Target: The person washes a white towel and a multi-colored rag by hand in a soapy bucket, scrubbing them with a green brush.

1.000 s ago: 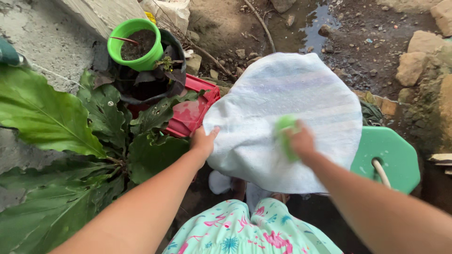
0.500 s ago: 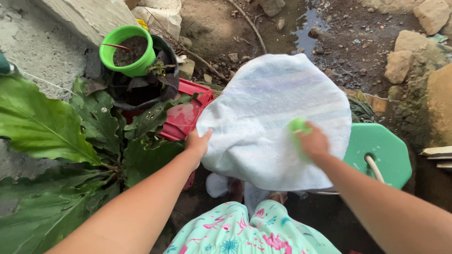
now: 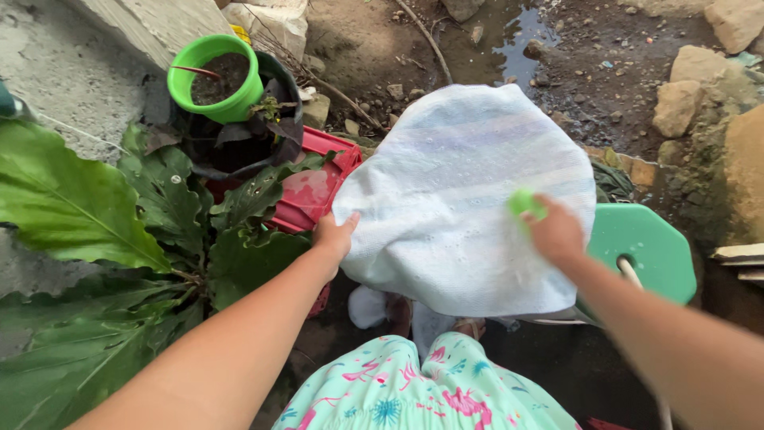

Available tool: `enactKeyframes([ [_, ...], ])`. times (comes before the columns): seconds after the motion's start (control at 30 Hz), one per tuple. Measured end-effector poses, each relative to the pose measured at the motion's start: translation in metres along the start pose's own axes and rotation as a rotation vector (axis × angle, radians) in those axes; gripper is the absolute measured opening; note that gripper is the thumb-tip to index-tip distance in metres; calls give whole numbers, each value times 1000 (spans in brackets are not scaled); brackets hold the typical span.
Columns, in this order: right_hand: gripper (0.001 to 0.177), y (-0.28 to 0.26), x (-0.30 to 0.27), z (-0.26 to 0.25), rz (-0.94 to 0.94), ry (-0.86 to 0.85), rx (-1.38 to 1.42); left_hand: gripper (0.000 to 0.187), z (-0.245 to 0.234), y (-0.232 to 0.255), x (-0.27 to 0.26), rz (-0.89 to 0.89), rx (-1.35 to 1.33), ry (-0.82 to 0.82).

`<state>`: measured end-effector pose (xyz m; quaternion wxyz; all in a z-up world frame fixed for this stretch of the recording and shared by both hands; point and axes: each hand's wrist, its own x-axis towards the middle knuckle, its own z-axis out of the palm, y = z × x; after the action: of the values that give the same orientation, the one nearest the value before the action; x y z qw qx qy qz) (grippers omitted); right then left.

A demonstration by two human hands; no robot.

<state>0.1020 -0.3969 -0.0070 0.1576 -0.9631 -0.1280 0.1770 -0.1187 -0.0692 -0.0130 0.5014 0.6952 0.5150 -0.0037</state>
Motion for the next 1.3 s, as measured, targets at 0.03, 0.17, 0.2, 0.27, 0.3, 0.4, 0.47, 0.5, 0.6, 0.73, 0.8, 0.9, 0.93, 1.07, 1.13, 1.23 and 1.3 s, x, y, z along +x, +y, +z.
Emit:
enactKeyframes([
  [0.03,51,-6,-15,8,-11,-64,14,41,1,-1,1,-1,7,6],
  [0.17,52,-51,-55,14,-5,-455,-56,40,1,-2,4,-24,-46,-5],
  [0.2,52,-52,-51,5,-40,-501,-88,40,1,-2,5,-27,-55,-17],
  [0.27,53,-40,-34,-23,-90,-525,-99,39,-1,-2,5,-34,-72,-38],
  [0.3,56,-33,-23,-38,-104,-503,-76,39,-1,-2,3,-33,-48,-30],
  [0.4,51,-12,-7,-71,119,-275,-137,39,-2,1,3,-20,-7,-15],
  [0.47,51,-9,-10,-59,160,-186,-80,39,-2,2,2,-15,-17,-20],
  [0.5,50,-17,-17,-37,150,-183,-16,39,-2,2,2,-26,-19,-14],
  [0.6,50,-40,-60,13,-114,-151,-21,40,-1,1,2,-54,-10,-4],
  [0.73,51,-40,-62,-1,-213,-423,8,40,-1,0,7,-51,-42,-19],
  [0.8,53,-25,-40,-28,-128,-472,-109,40,-1,-1,7,-41,-61,-19],
  [0.9,50,5,-8,-80,40,-321,-238,40,-1,-1,8,-31,-56,-11],
  [0.93,50,6,-8,-75,19,-253,-225,39,-1,-1,7,-27,-68,-20],
  [1.07,49,-17,-33,-17,142,-212,108,40,2,-1,5,-28,-47,7],
  [1.13,48,-43,-64,19,29,-304,108,40,1,-1,5,-22,-79,-7],
  [1.23,45,-56,-98,24,-256,-239,73,40,1,0,8,-32,-91,-6],
  [1.3,47,-49,-92,3,-268,-379,123,41,2,-4,6,-38,-118,-17],
])
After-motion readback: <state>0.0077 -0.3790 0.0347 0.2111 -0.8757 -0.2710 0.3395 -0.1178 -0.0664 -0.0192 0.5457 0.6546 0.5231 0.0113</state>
